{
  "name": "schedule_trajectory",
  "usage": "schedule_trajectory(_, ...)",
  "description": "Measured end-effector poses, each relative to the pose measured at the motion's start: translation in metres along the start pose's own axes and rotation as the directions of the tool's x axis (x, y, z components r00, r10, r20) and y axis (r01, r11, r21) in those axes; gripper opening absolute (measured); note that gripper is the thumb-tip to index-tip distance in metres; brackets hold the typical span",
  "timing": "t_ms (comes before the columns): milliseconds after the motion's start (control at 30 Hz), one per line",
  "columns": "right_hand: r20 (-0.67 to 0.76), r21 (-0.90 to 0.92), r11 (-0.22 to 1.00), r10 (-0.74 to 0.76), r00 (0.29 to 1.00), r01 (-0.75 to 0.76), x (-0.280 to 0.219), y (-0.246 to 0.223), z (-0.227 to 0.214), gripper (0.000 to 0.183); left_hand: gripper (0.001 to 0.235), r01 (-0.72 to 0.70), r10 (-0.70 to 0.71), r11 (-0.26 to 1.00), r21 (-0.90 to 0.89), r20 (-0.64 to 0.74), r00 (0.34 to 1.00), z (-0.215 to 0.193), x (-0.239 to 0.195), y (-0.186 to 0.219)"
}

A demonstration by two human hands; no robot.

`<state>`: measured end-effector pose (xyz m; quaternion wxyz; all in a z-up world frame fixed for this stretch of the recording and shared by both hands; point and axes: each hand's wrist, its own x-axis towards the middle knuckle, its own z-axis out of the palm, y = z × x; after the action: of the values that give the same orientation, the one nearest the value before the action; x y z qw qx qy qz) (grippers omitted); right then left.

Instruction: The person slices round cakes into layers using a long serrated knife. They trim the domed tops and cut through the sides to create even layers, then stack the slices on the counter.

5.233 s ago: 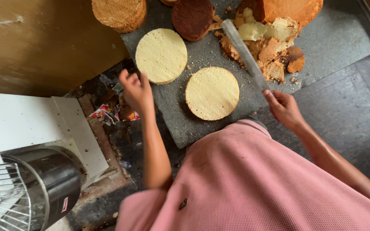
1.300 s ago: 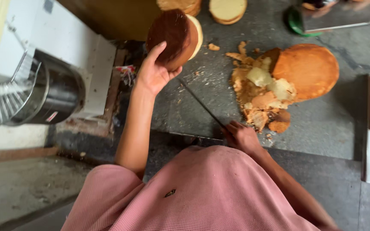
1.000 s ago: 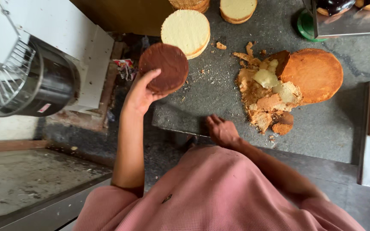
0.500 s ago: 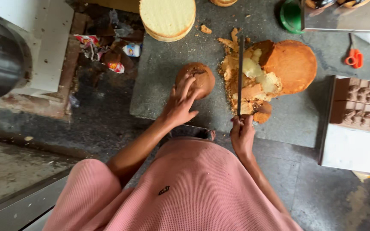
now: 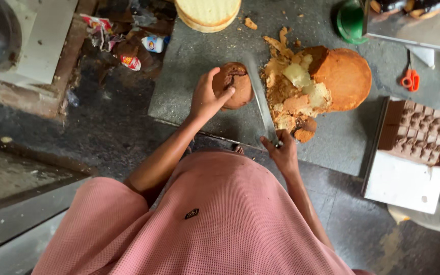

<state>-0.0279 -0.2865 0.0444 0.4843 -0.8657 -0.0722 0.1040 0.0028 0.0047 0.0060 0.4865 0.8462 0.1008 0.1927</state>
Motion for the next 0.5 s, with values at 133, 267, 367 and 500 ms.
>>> schedule_trajectory(133, 0.099, 0.178, 0.959, 0.205, 0.974, -0.220, 0.000, -0.004, 0.002, 0.031, 0.076, -0.014, 0.014, 1.000, -0.020, 0.005, 1.000, -0.008, -0.002, 0.002)
schedule_trajectory(267, 0.103, 0.132, 0.950, 0.269, 0.958, -0.281, 0.018, -0.014, 0.011, 0.037, 0.075, 0.045, -0.043, 0.999, -0.024, 0.089, 0.995, -0.017, 0.008, -0.004)
schedule_trajectory(367, 0.113, 0.123, 0.945, 0.290, 0.950, -0.303, 0.027, -0.016, 0.013, 0.041, 0.072, -0.028, 0.032, 0.999, -0.039, 0.109, 0.993, -0.013, 0.008, -0.010)
schedule_trajectory(500, 0.138, 0.105, 0.947, 0.289, 0.948, -0.304, 0.016, -0.009, 0.010, 0.042, 0.074, -0.047, 0.057, 0.994, -0.094, 0.109, 0.992, -0.007, 0.003, -0.023)
